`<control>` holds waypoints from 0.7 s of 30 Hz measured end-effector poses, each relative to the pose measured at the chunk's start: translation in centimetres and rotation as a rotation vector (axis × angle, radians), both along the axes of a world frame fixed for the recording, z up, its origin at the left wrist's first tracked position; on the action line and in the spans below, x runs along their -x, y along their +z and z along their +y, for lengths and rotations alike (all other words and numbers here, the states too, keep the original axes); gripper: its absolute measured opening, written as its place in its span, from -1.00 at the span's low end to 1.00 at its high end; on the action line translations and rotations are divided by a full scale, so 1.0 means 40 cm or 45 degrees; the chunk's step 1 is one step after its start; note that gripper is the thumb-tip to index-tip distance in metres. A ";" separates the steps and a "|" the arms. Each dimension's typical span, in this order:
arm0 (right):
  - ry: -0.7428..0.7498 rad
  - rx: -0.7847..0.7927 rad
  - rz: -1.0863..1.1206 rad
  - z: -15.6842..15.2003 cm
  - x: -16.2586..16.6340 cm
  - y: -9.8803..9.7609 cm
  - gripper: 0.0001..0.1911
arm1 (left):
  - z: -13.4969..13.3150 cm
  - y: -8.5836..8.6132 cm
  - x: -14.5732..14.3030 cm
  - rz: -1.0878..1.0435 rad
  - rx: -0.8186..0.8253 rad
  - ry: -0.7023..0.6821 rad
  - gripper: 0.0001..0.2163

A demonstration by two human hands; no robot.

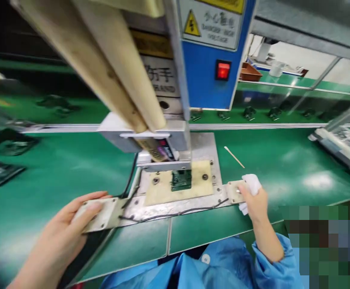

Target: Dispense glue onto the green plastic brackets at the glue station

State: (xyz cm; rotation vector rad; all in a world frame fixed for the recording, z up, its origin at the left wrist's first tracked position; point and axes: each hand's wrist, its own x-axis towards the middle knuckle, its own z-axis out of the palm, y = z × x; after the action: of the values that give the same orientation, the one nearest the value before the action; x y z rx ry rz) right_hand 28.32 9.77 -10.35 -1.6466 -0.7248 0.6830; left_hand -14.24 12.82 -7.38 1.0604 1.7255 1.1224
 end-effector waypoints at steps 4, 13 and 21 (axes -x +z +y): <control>-0.080 0.053 -0.122 -0.009 -0.021 -0.021 -0.38 | -0.005 -0.007 -0.002 -0.228 0.020 0.007 -0.46; -0.043 -0.114 -0.159 -0.012 -0.040 -0.040 -0.44 | -0.015 -0.010 -0.009 -0.292 0.019 0.034 -0.44; -0.035 -0.123 -0.103 -0.013 -0.034 -0.031 -0.50 | -0.017 -0.009 -0.014 -0.254 0.010 0.025 -0.48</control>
State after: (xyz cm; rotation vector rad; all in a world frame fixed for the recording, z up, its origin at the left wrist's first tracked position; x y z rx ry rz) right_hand 29.67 9.25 -11.59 -1.6001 -0.7806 0.5561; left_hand -13.69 12.13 -7.74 0.8959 1.5847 1.1906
